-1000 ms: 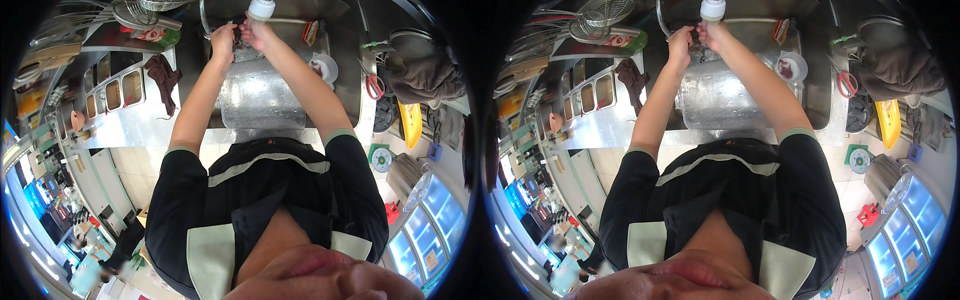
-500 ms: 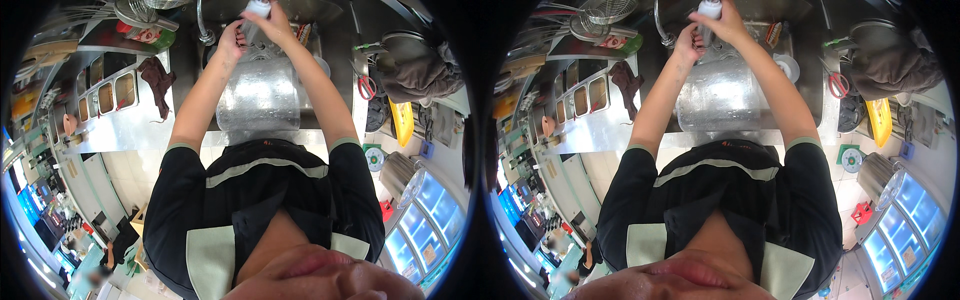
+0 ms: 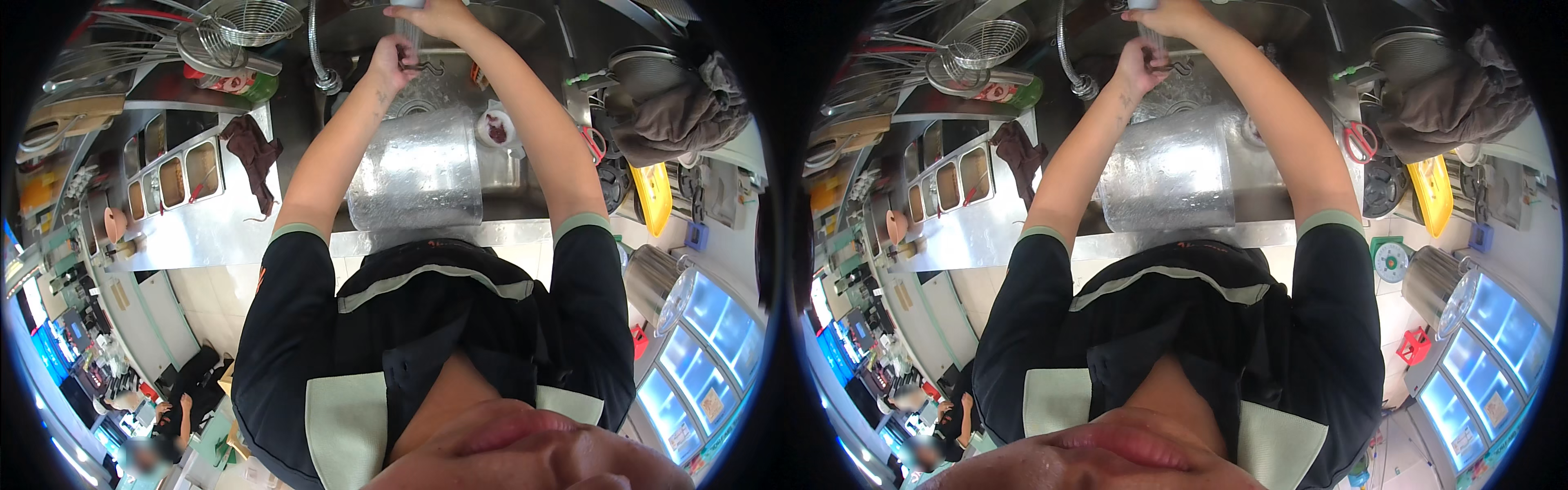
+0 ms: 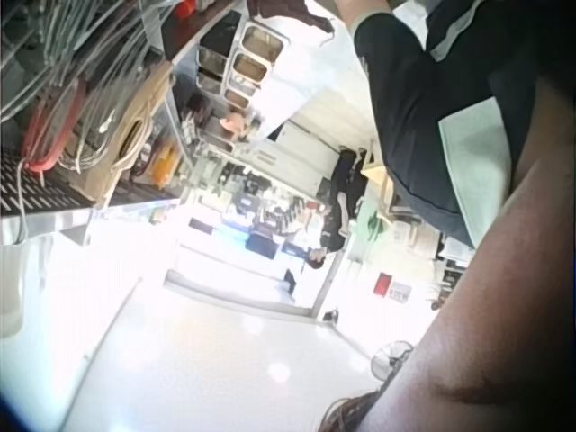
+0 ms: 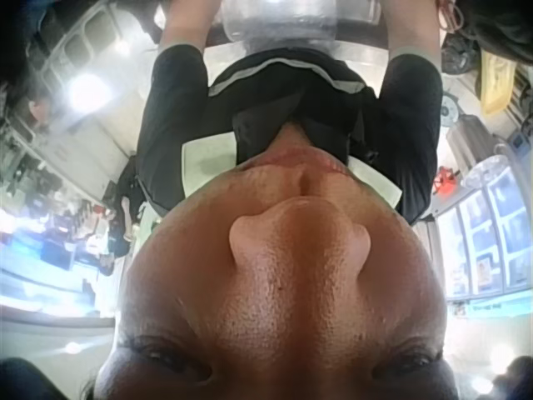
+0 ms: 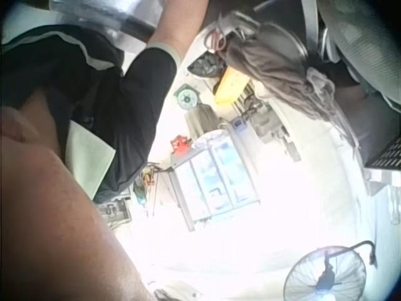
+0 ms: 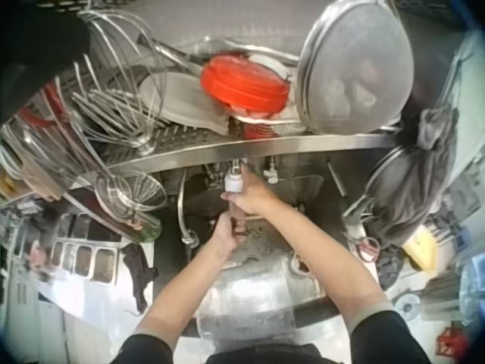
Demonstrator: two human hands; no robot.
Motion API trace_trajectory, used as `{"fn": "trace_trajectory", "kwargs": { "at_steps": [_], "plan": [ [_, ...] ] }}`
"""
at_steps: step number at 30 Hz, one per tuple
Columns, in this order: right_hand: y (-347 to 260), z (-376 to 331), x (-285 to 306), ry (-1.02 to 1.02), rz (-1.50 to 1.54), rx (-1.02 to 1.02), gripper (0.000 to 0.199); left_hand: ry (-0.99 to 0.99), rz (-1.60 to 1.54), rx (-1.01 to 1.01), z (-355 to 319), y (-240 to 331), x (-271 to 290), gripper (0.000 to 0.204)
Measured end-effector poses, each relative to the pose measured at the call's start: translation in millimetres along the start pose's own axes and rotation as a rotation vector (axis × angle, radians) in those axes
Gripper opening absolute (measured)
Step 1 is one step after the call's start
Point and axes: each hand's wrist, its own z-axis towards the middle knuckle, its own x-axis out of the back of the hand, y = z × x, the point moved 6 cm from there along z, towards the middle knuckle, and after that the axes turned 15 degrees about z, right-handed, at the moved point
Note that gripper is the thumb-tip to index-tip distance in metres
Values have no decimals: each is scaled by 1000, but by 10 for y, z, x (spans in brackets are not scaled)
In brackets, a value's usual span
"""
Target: The person washes a yellow plastic lid and a clear plastic container in a stainless steel sink. They rinse the items under running water, scrub them with a sponge, and rinse them again before placing them aside.
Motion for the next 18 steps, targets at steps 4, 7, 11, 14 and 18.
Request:
{"fn": "trace_trajectory", "kwargs": {
  "at_steps": [4,7,11,14,18],
  "plan": [
    [-109,-170,43,-48,-119,-46,74,54,-15,-75,-35,68,-165,11],
    [-145,-258,5,-241,-50,-54,77,-107,43,-137,-3,69,-252,19],
    [-55,-368,45,-233,3,-3,80,-232,56,-85,-44,-17,-331,26],
    [-6,-475,64,-175,49,50,76,-385,-25,-16,-111,-73,-269,28],
    [483,-665,-7,-130,89,43,58,-264,-8,30,-245,-91,-215,26]
  ]
}}
